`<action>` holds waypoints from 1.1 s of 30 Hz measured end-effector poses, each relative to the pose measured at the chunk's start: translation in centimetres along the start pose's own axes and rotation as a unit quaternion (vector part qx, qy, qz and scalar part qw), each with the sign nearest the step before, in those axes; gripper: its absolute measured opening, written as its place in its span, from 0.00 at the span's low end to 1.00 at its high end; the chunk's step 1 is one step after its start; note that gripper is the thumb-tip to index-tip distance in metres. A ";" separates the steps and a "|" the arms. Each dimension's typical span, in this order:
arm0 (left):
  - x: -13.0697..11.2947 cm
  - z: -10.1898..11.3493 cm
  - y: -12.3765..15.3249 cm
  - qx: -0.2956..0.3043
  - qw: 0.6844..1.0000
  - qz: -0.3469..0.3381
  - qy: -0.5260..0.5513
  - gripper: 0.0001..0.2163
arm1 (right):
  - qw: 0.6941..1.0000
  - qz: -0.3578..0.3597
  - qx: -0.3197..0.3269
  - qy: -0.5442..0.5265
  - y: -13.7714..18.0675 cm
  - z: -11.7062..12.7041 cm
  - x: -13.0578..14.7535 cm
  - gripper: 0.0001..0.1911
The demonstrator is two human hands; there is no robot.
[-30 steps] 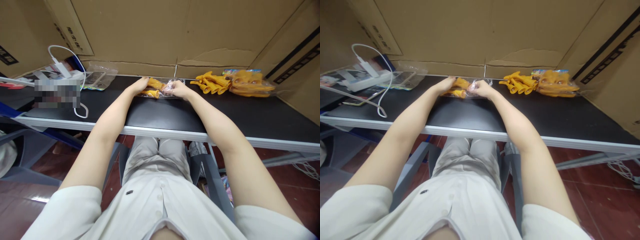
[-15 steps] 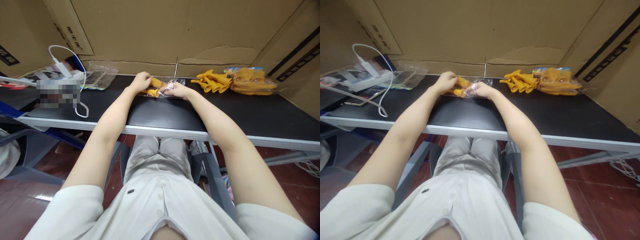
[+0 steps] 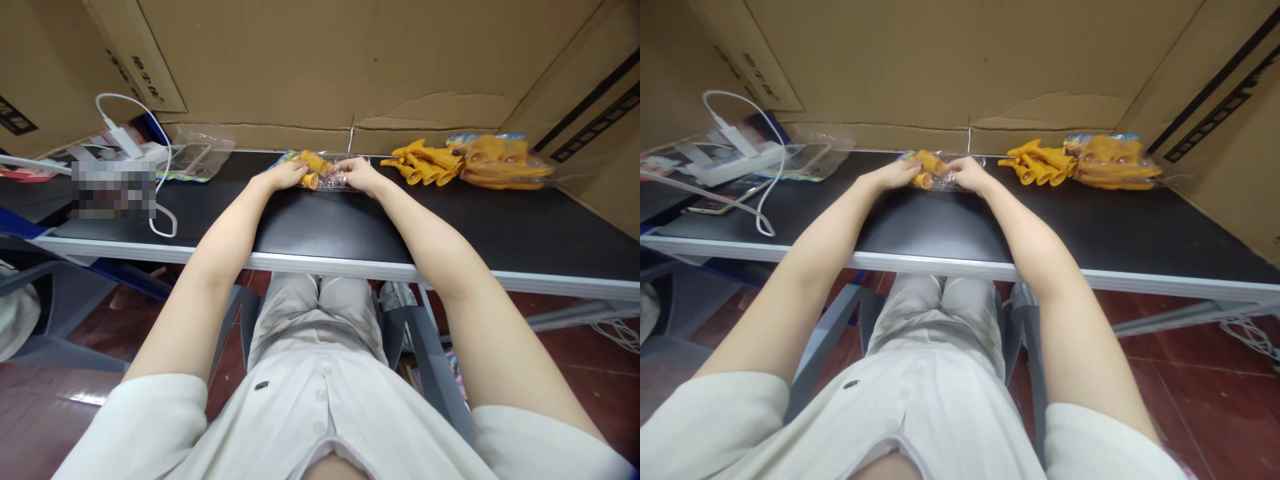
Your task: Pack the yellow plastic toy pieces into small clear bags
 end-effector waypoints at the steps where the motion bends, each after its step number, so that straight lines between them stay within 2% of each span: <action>1: 0.1 -0.1 -0.1 0.010 1.000 -0.003 -0.008 0.31 | 1.000 -0.006 -0.024 0.002 -0.4 0.7 -0.3 0.18; 5: 0.4 -0.2 -0.3 0.040 0.998 0.005 -0.048 0.34 | 0.985 -0.027 -0.168 0.035 -1.1 4.9 -1.3 0.14; 8: 0.7 -0.1 -0.3 0.032 0.998 0.010 -0.060 0.34 | 0.956 -0.057 -0.236 0.165 -0.2 7.8 -1.3 0.19; 11: 1.2 0.1 -0.2 0.023 0.998 0.024 -0.060 0.34 | 0.902 -0.129 -0.226 0.345 1.2 9.3 -1.3 0.26; 13: 1.5 0.2 0.0 0.025 0.997 0.041 -0.063 0.35 | 0.877 -0.172 -0.187 0.408 1.8 9.4 -1.6 0.29; 14: 1.6 0.3 0.1 0.026 0.996 0.049 -0.065 0.34 | 0.875 -0.182 -0.172 0.415 1.8 9.3 -1.8 0.28; 17: 1.4 0.6 0.5 0.025 0.995 0.064 -0.069 0.33 | 0.892 -0.166 -0.178 0.380 1.3 9.5 -2.2 0.22; 20: 1.1 0.8 0.8 0.026 0.994 0.070 -0.074 0.33 | 0.904 -0.159 -0.201 0.343 0.6 10.4 -3.3 0.25; 24: 0.9 0.9 1.0 0.030 0.995 0.070 -0.068 0.33 | 0.920 -0.158 -0.168 0.318 0.2 11.1 -4.9 0.22; 29: 1.1 0.7 0.7 0.029 0.995 0.064 -0.070 0.34 | 0.964 -0.114 -0.135 0.197 -0.1 10.8 -5.8 0.23; 33: 1.7 0.4 0.2 0.023 0.996 0.055 -0.072 0.34 | 0.967 -0.119 -0.136 0.180 0.2 10.4 -5.8 0.18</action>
Point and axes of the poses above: each hand's wrist, its own y-axis away from the middle knuckle, its own z-axis out of the back of the hand, x = y × z, the point moved 5 cm from there along -y, towards the middle knuckle, and after that the axes turned 12 degrees about -y, right-handed, at the moved point
